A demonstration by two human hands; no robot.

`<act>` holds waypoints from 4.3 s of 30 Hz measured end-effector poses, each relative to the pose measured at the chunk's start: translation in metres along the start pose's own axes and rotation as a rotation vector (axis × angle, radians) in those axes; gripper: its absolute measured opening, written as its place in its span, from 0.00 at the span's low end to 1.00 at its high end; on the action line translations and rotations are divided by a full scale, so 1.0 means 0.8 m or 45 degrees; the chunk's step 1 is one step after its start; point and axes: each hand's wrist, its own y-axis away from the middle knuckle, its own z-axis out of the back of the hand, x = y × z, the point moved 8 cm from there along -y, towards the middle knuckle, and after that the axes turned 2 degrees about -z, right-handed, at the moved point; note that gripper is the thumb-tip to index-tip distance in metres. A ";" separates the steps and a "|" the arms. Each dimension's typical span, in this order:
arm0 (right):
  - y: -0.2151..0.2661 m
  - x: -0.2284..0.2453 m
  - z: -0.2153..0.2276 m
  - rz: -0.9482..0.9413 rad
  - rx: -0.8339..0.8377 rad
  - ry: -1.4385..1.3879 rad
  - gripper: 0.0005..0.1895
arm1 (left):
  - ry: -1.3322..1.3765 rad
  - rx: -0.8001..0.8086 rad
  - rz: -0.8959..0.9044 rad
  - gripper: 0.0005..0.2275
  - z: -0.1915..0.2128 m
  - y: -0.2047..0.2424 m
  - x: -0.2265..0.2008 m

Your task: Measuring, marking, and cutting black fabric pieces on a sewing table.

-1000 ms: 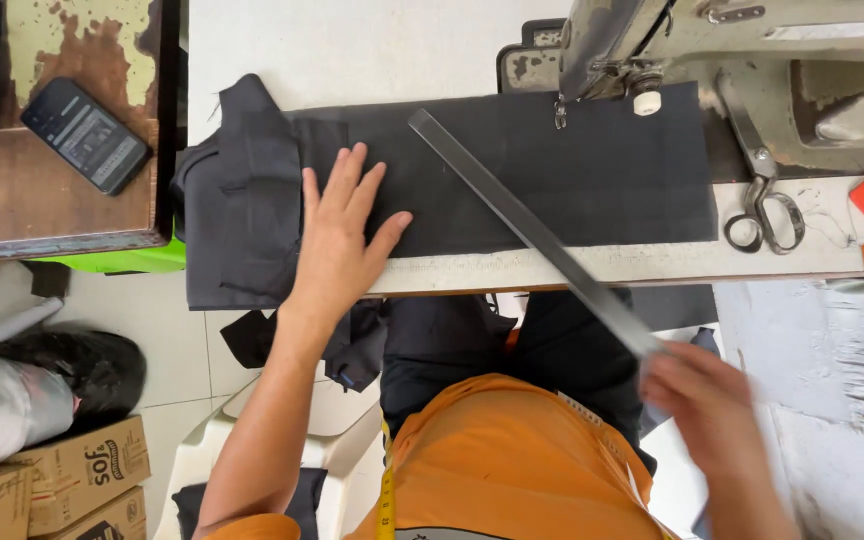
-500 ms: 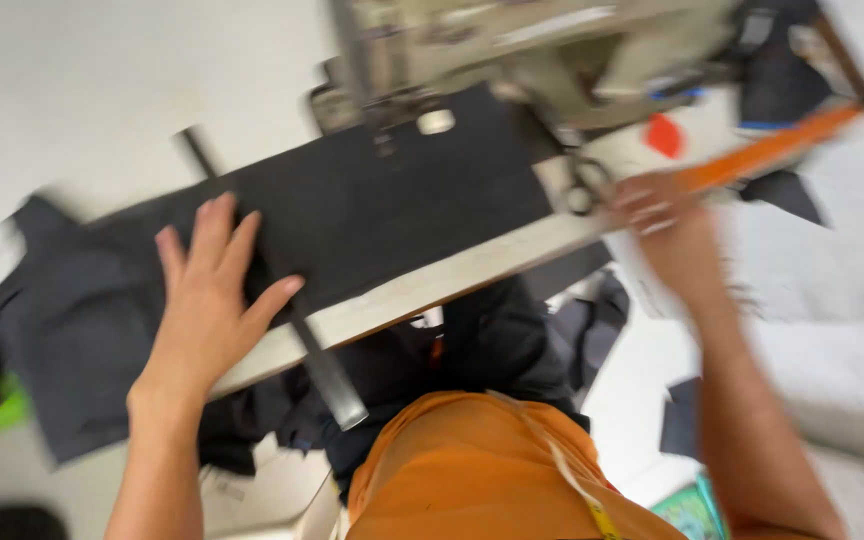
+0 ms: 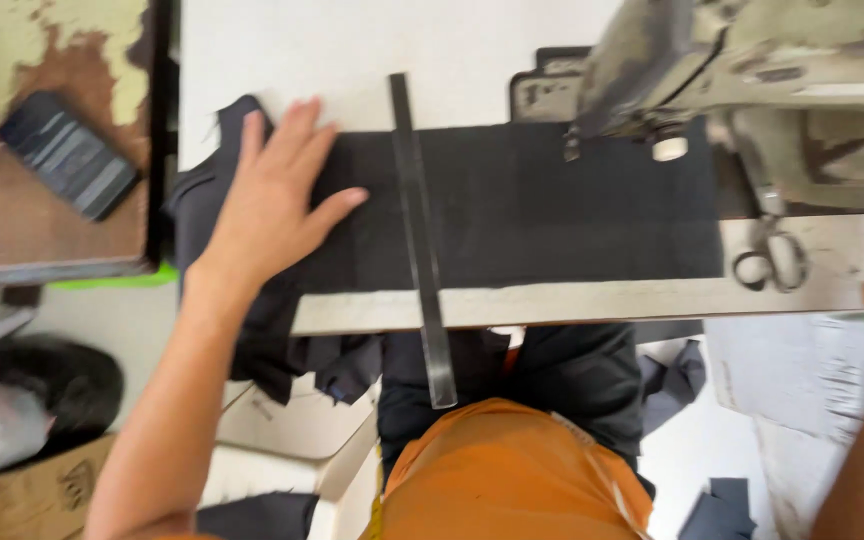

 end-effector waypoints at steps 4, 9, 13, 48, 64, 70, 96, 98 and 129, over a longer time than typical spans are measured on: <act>0.016 0.277 -0.143 0.060 0.121 0.047 0.19 | -0.030 0.022 0.089 0.28 -0.017 0.026 0.011; -0.015 0.314 -0.272 0.029 0.557 0.163 0.15 | -0.112 0.028 0.142 0.28 -0.022 0.023 0.021; -0.029 0.272 -0.282 0.008 0.570 0.318 0.14 | -0.107 0.138 0.199 0.30 -0.034 0.011 0.038; 0.058 0.325 -0.269 -0.889 0.251 -0.753 0.08 | -0.054 0.228 -0.257 0.46 -0.096 -0.081 -0.018; 0.041 0.384 -0.296 -0.738 0.457 -0.477 0.16 | 0.098 0.171 -0.080 0.41 -0.035 -0.073 0.001; 0.041 0.407 -0.337 -0.686 0.563 -0.426 0.15 | 0.108 0.167 -0.261 0.43 -0.086 -0.058 -0.025; -0.079 0.430 -0.482 -0.135 0.568 -0.118 0.02 | 0.148 0.048 -0.270 0.45 -0.079 -0.058 -0.027; -0.061 0.434 -0.470 -0.203 0.644 -0.085 0.04 | 0.136 0.077 -0.249 0.46 -0.082 -0.059 -0.025; 0.131 0.228 0.029 -0.884 0.356 0.154 0.10 | 0.963 1.227 1.653 0.19 -0.380 0.407 -0.104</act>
